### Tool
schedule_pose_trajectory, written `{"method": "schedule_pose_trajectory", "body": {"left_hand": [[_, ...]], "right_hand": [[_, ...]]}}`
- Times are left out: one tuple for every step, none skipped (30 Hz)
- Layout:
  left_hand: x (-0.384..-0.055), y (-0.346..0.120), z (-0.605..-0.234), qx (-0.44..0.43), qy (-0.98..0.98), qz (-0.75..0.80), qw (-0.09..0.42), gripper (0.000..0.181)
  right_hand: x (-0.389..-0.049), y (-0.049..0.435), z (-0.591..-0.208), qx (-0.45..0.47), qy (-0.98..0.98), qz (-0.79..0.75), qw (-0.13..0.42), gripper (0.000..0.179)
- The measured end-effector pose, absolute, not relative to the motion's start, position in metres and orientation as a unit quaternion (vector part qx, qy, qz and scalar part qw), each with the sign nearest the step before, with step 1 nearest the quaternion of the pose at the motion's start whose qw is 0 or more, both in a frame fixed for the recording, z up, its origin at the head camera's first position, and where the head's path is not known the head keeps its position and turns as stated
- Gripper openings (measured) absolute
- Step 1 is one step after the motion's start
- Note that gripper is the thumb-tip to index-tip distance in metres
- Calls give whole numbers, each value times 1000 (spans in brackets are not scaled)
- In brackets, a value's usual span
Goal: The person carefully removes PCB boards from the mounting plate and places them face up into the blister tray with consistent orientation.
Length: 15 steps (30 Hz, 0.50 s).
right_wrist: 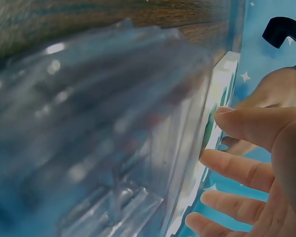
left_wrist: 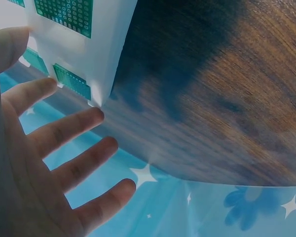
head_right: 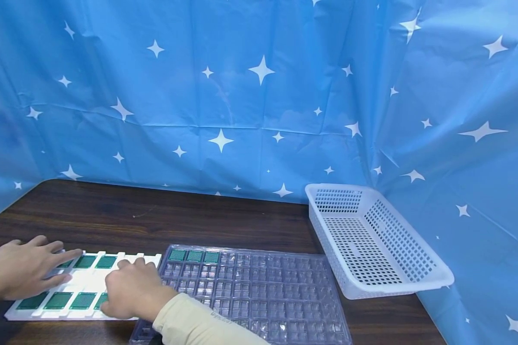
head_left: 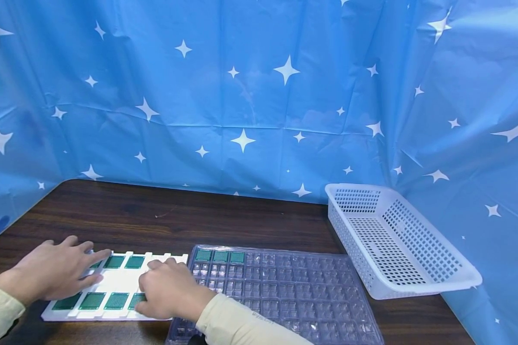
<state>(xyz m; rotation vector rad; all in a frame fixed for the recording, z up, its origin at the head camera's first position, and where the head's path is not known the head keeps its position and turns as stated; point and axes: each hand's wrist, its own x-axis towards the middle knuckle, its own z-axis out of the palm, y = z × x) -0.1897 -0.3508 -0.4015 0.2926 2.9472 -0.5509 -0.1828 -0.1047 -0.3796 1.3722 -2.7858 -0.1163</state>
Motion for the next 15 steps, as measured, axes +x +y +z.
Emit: {"method": "schedule_pose_trajectory", "body": {"left_hand": [[-190, -351, -401, 96, 976, -182, 65, 75], [-190, -351, -401, 95, 976, -182, 67, 75], [-190, -350, -401, 94, 976, -182, 68, 75], [-190, -350, -401, 93, 976, -182, 70, 75], [-190, -350, -400, 92, 976, -182, 72, 75], [-190, -350, -400, 91, 976, -181, 74, 75], [-190, -350, -400, 90, 976, -181, 75, 75], [-190, -349, -400, 90, 976, -181, 76, 75], [-190, -349, -400, 90, 976, -181, 76, 75], [-190, -349, -400, 89, 976, -181, 77, 75], [-190, -349, -399, 88, 976, -181, 77, 75], [-190, -349, -399, 88, 976, -182, 76, 75], [-190, -349, -399, 87, 976, -182, 76, 74], [-190, -349, -399, 87, 977, -182, 76, 74], [-190, -349, -399, 87, 977, -182, 76, 73]], "right_hand": [[-183, -105, -380, 443, -896, -39, 17, 18], [-183, -105, -380, 444, -895, -38, 16, 18], [-183, -105, -380, 446, -894, -39, 15, 18], [-183, -106, -380, 447, -894, -39, 15, 19], [-183, -106, -380, 448, -893, -39, 14, 19], [-183, -106, -380, 449, -892, -40, 14, 20], [-183, -106, -380, 449, -893, -40, 13, 20], [-183, -106, -380, 448, -893, -39, 12, 21], [-182, -106, -380, 447, -893, -40, 12, 21], [-182, -106, -380, 446, -894, -40, 12, 22], [-182, -106, -380, 445, -895, -39, 12, 22], [-181, -106, -380, 444, -895, -39, 12, 22], [-181, -106, -380, 443, -896, -40, 12, 23], [-181, -106, -380, 442, -896, -40, 13, 23], [-181, -106, -380, 442, -896, -40, 13, 23]]}}
